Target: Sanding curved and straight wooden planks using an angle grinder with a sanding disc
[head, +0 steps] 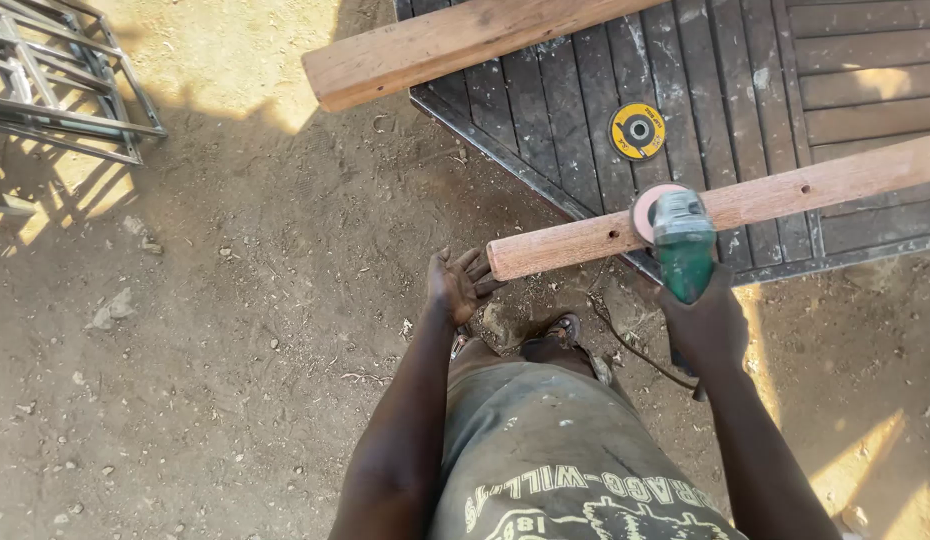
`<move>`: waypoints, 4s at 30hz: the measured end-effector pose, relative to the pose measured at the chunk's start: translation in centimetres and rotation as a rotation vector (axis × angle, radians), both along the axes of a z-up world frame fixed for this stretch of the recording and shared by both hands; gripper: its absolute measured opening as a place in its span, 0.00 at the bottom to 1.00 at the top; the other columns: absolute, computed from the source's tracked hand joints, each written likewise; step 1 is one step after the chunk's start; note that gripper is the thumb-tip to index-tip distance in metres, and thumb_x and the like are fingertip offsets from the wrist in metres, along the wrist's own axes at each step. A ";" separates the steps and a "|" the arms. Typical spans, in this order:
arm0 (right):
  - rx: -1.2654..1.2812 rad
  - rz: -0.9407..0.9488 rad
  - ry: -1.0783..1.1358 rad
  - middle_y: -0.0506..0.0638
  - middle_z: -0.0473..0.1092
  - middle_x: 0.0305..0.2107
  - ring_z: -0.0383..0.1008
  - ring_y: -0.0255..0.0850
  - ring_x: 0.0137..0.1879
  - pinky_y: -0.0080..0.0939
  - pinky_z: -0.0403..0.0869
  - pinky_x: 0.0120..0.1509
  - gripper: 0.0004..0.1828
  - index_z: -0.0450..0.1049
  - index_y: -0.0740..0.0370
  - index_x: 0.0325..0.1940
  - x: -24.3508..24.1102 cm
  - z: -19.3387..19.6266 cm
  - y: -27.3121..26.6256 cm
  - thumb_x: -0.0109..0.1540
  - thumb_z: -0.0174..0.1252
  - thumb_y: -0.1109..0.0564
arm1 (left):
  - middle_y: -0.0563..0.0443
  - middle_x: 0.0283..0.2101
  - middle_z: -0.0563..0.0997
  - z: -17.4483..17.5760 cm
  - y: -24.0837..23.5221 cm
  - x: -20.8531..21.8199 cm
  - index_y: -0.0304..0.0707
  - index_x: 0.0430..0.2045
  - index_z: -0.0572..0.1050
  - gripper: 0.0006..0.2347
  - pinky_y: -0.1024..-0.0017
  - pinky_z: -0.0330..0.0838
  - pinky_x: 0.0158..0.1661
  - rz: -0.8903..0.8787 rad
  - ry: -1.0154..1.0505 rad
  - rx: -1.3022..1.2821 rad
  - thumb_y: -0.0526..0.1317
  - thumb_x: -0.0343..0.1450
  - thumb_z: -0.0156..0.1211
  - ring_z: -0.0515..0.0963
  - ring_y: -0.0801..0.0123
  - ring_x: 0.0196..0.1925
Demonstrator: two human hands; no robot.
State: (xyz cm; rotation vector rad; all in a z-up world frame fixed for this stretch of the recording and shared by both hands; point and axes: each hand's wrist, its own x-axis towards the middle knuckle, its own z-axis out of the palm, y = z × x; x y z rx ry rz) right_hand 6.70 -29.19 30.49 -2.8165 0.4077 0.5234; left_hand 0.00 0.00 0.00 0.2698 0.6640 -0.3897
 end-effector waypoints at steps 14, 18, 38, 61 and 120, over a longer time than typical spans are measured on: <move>0.184 0.445 0.226 0.71 0.67 0.56 0.73 0.74 0.57 0.78 0.71 0.61 0.43 0.54 0.62 0.74 -3.3 1.5 9.4 0.59 0.59 0.46 | 0.47 0.67 0.73 0.8 0.4 -0.2 0.57 0.70 0.57 0.38 0.51 0.50 0.58 -0.029 0.003 -0.019 0.71 0.66 0.35 0.76 0.26 0.60; 0.050 0.314 0.165 0.67 0.70 0.54 0.75 0.68 0.59 0.72 0.69 0.65 0.46 0.56 0.55 0.73 -2.4 -0.8 5.5 0.56 0.62 0.36 | 0.47 0.62 0.78 -0.7 0.3 0.3 0.61 0.66 0.63 0.38 0.56 0.49 0.48 -0.027 0.027 0.021 0.73 0.62 0.38 0.79 0.31 0.58; 0.056 0.383 0.189 0.65 0.66 0.59 0.73 0.69 0.59 0.72 0.72 0.61 0.49 0.53 0.54 0.77 -3.4 -1.6 5.1 0.55 0.60 0.39 | 0.42 0.56 0.82 -3.2 0.4 0.7 0.56 0.59 0.68 0.37 0.55 0.49 0.50 -0.024 0.067 0.068 0.75 0.62 0.36 0.80 0.44 0.56; 0.030 -0.004 -0.037 0.70 0.67 0.57 0.70 0.73 0.61 0.75 0.66 0.64 0.47 0.50 0.58 0.77 -0.7 1.6 -6.4 0.60 0.59 0.40 | 0.45 0.46 0.85 -1.3 -0.6 1.5 0.48 0.52 0.74 0.47 0.65 0.56 0.39 0.005 0.156 0.228 0.84 0.59 0.26 0.84 0.51 0.41; 0.081 0.162 0.129 0.68 0.71 0.52 0.74 0.71 0.58 0.73 0.67 0.67 0.46 0.51 0.52 0.78 -0.2 3.2 -1.3 0.59 0.58 0.42 | 0.32 0.70 0.67 7.4 -7.2 2.8 0.33 0.69 0.64 0.46 0.50 0.50 0.73 0.130 0.366 0.745 0.77 0.71 0.30 0.63 0.45 0.74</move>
